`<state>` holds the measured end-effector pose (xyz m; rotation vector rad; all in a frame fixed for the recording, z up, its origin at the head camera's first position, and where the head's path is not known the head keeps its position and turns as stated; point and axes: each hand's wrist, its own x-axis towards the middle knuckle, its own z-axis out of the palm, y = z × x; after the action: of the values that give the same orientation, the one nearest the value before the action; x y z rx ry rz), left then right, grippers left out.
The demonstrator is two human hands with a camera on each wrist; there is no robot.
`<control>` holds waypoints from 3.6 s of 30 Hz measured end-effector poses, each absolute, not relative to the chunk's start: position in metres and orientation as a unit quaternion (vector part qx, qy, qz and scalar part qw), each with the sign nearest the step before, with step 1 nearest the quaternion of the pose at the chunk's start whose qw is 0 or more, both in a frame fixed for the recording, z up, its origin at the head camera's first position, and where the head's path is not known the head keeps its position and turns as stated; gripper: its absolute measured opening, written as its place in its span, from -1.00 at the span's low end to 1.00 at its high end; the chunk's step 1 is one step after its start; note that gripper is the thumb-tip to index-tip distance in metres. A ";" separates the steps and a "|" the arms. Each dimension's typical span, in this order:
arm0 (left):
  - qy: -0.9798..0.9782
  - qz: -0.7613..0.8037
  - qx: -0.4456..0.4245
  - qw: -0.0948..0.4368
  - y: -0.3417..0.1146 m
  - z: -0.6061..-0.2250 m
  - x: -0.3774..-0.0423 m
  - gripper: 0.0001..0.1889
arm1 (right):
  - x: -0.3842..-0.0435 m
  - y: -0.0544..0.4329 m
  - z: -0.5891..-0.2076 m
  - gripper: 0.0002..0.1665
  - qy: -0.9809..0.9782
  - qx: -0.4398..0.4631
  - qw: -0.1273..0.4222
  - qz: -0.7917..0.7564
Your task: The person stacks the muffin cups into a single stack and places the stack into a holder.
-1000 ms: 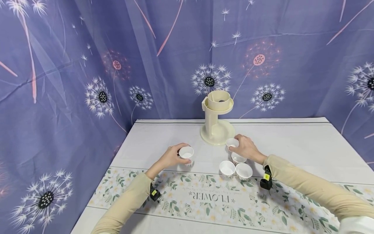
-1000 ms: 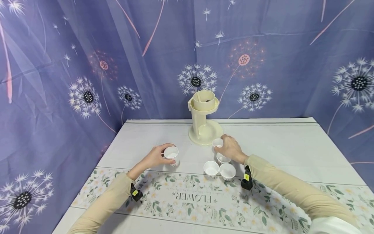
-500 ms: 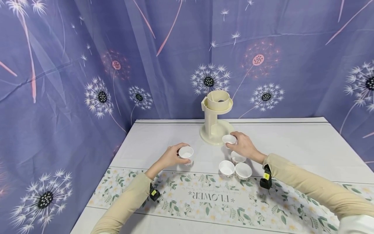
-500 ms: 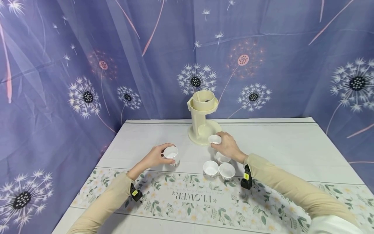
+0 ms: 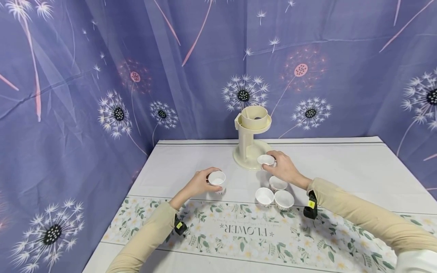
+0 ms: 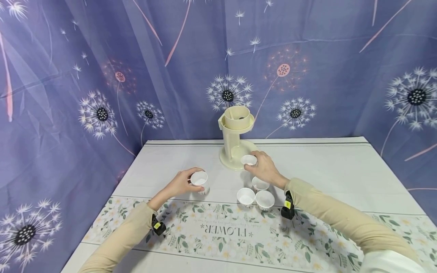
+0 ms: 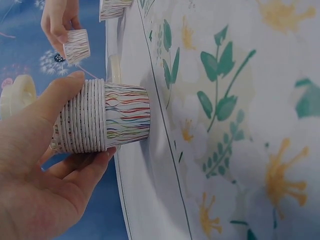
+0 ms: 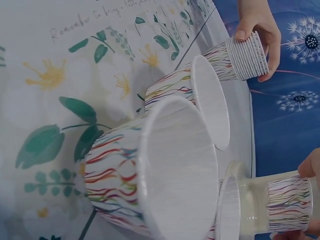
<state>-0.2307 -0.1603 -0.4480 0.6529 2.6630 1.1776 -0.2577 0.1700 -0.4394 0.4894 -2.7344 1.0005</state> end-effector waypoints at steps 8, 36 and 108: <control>0.890 0.393 0.218 0.071 -0.159 -0.450 -0.231 -0.35 | -0.256 0.170 -0.439 -0.36 -0.919 0.176 0.094 0.339; 0.893 0.386 0.219 0.073 -0.159 -0.448 -0.231 -0.34 | -0.251 0.157 -0.432 -0.34 -0.917 0.201 0.077 0.335; 0.883 0.400 0.226 0.091 -0.163 -0.447 -0.233 -0.26 | -0.240 0.114 -0.417 -0.26 -0.871 0.313 -0.028 0.377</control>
<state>-0.2328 -0.1631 -0.4474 0.6718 2.6253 1.1888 -0.2402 0.1136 -0.4165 1.0002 -2.7871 1.2060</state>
